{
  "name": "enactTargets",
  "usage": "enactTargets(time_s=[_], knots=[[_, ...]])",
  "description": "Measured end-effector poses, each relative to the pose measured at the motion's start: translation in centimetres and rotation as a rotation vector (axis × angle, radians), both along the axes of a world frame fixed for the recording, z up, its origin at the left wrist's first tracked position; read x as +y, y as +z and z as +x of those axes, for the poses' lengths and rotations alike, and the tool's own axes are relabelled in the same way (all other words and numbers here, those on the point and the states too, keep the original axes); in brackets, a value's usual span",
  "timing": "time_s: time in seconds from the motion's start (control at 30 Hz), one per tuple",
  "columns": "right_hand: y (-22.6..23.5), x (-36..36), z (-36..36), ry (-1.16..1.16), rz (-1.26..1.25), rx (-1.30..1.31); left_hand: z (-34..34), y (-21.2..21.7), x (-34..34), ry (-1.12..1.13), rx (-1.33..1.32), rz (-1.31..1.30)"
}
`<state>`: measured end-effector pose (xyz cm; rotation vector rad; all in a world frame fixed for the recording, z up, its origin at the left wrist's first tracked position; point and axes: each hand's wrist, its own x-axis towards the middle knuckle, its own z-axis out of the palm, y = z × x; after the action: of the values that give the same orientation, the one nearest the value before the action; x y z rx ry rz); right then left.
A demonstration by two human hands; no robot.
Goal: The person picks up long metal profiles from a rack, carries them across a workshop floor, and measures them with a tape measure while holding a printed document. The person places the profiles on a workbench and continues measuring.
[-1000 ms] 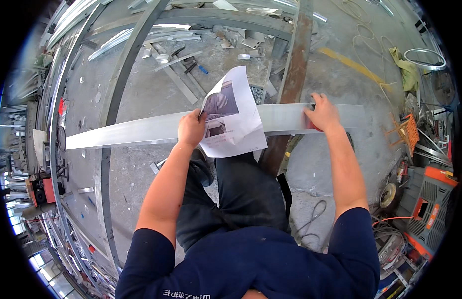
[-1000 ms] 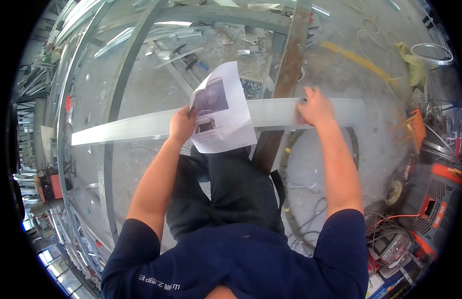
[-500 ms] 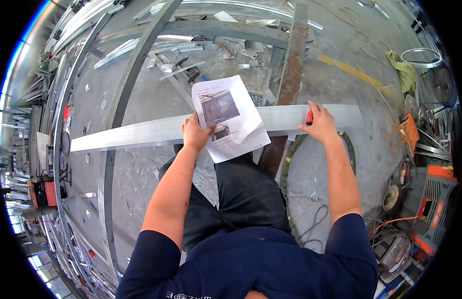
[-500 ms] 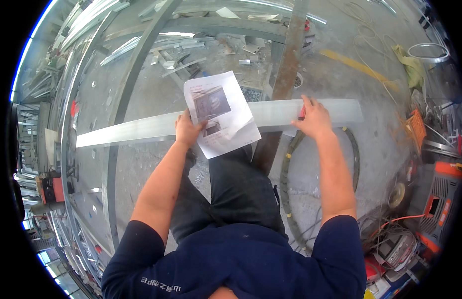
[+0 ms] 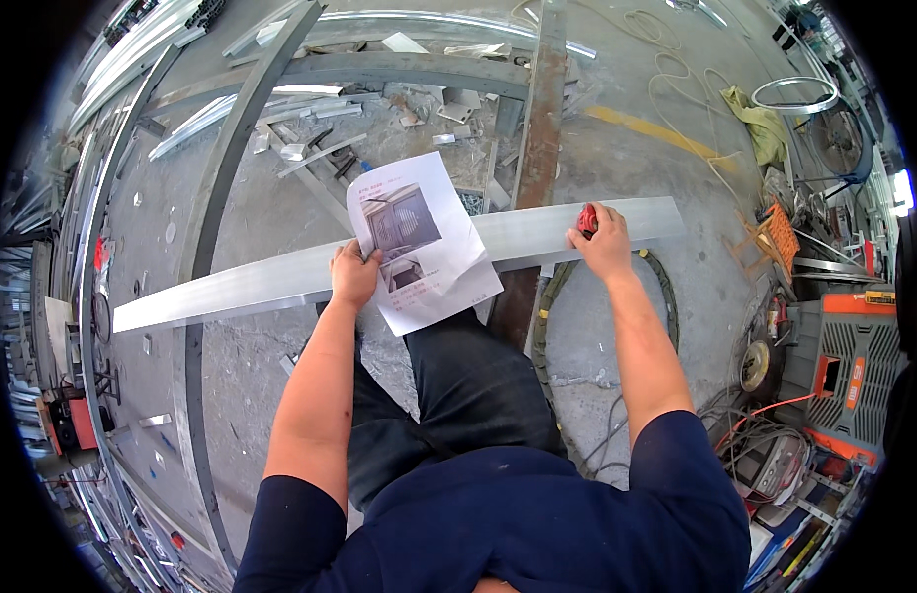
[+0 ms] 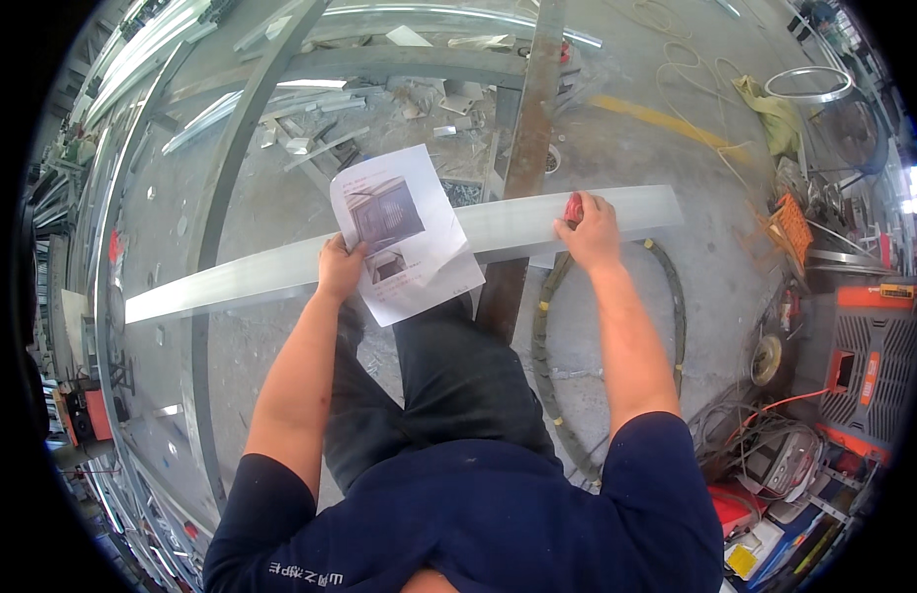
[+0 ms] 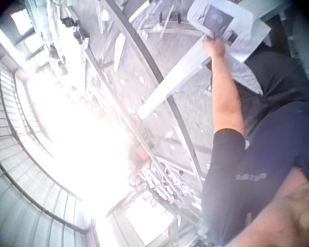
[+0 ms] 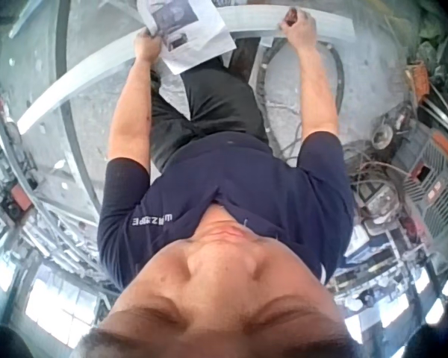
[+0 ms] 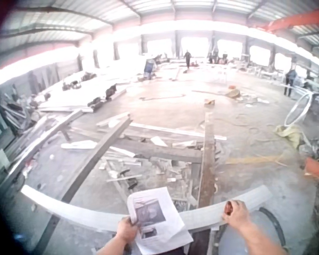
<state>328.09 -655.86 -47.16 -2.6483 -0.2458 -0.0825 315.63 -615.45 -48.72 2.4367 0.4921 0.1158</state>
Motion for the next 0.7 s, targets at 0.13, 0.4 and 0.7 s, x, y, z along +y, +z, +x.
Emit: enactTargets(time_s=[0.13, 0.4, 0.7], knots=[[-0.5, -0.3, 0.1, 0.004, 0.008, -0.014, -0.4, 0.4, 1.1, 0.275, -0.034, -0.475], [0.7, -0.7, -0.7, 0.057, -0.047, -0.064, -10.6, 4.2, 0.9, 0.656, -0.074, -0.658], [3.7, -0.4, -2.7, 0.158, -0.121, -0.065, -19.3, 2.4, 1.1, 0.669, -0.157, -1.026]])
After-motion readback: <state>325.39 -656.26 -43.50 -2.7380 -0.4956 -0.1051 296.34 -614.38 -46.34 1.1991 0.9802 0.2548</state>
